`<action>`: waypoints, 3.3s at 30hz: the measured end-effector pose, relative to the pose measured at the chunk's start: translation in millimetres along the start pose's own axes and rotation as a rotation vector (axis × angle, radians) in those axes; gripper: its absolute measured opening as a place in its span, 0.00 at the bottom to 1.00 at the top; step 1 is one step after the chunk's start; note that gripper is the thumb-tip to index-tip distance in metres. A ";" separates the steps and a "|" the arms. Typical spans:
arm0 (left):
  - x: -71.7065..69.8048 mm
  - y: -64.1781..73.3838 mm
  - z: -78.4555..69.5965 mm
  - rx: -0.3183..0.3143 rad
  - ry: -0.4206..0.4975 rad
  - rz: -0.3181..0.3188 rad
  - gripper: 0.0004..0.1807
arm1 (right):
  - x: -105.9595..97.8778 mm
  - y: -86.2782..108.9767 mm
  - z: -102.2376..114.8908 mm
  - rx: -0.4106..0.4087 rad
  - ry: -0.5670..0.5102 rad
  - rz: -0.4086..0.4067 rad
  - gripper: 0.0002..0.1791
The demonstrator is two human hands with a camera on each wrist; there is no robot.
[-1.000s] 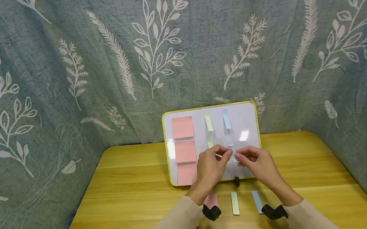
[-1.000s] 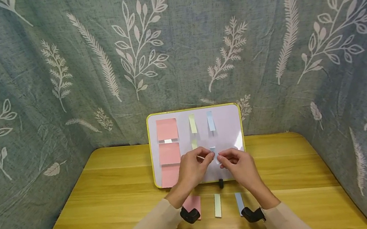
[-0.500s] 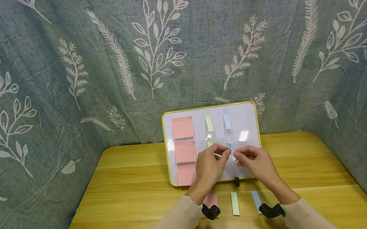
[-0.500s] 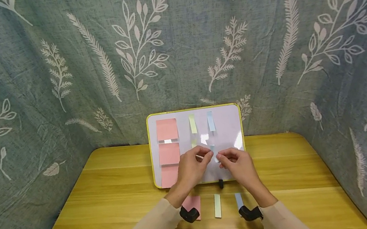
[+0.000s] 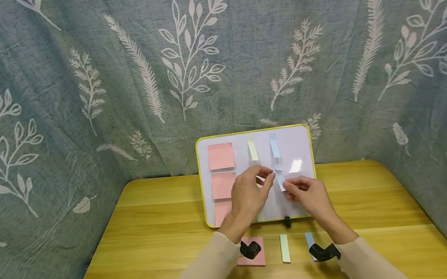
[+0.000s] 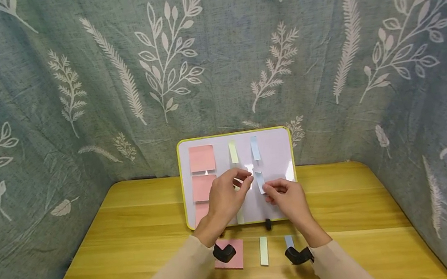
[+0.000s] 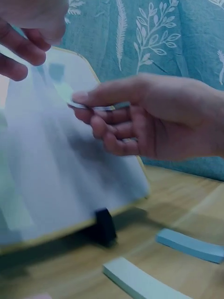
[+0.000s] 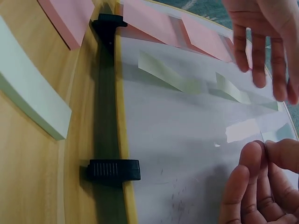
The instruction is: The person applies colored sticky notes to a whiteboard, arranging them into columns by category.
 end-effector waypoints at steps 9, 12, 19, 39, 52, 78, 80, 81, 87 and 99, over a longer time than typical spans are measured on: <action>-28.1 -24.2 -14.1 0.170 -0.063 -0.093 0.07 | 1.0 -7.1 -5.3 0.015 -0.036 -0.010 0.21; -32.6 -32.1 -14.5 0.195 -0.103 -0.106 0.08 | 1.8 -9.2 -7.0 0.023 -0.044 -0.019 0.20; -35.5 -47.4 -15.2 0.267 -0.211 -0.117 0.10 | 3.1 -10.6 -9.1 0.056 -0.056 -0.023 0.21; 2.5 -74.1 -3.0 0.215 -0.574 0.075 0.50 | 4.3 -10.9 -12.8 0.096 -0.081 -0.041 0.21; 16.2 -74.9 4.3 0.164 -0.604 0.102 0.63 | 6.1 -6.8 -10.1 0.104 -0.105 -0.048 0.21; 26.0 -76.3 3.8 0.162 -0.683 -0.022 0.75 | 8.7 -7.0 -6.5 0.087 -0.066 -0.062 0.18; 26.2 -77.4 3.5 0.163 -0.686 -0.030 0.75 | 8.5 -7.5 -6.6 0.087 -0.063 -0.063 0.18; 26.2 -78.0 3.5 0.161 -0.686 -0.033 0.75 | 8.5 -7.9 -6.8 0.088 -0.062 -0.065 0.18; 24.6 -81.3 4.5 0.128 -0.679 -0.036 0.73 | 8.9 -8.7 -8.0 0.091 -0.059 -0.061 0.17; 23.0 -84.3 2.1 0.105 -0.622 -0.043 0.63 | 8.9 -7.9 -8.0 0.091 -0.063 -0.048 0.18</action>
Point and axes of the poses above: each hand's wrist, its own y-axis away from the middle knuckle, its own x-axis out of the palm, z = x × y, the point moved 8 cm from there along -y, towards the middle knuckle, and after that the axes turned 1 degree about y, right-handed, at the moved point
